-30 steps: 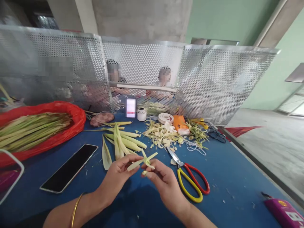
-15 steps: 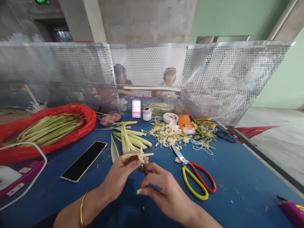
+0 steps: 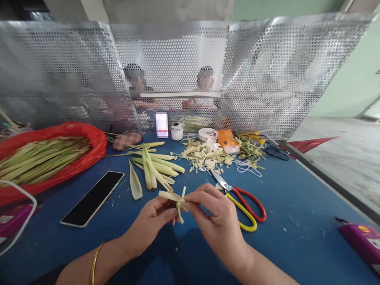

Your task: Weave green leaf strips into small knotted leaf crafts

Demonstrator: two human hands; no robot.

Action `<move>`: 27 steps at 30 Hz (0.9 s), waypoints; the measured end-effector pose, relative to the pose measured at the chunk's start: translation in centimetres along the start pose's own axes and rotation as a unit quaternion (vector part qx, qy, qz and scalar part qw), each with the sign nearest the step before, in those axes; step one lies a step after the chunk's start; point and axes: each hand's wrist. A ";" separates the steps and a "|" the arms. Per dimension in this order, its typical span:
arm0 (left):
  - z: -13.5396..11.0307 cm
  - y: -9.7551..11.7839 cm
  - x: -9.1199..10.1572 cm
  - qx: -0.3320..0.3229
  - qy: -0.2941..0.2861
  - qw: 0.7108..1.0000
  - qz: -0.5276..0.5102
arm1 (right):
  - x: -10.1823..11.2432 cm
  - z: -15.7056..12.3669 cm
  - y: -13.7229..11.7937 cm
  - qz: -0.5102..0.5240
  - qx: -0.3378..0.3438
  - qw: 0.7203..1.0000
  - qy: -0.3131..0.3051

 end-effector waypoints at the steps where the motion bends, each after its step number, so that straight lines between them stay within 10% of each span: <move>1: 0.0 0.0 0.0 0.011 0.001 1.000 -0.009 | -0.1 -0.2 0.0 -0.023 0.015 1.000 0.002; 8: 0.0 -0.3 -0.3 0.076 0.009 0.994 -0.072 | -0.5 -0.7 0.0 -0.140 0.113 0.984 -0.005; 27: -0.5 -0.8 -0.7 0.096 0.035 0.989 -0.110 | -1.0 -1.0 0.3 -0.153 0.120 0.981 -0.022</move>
Point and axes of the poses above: each hand's wrist, its own z-axis towards the middle knuckle, its own x-axis out of the back of the hand, y = z × x, and after that the axes turned 9 degrees about z, right-handed
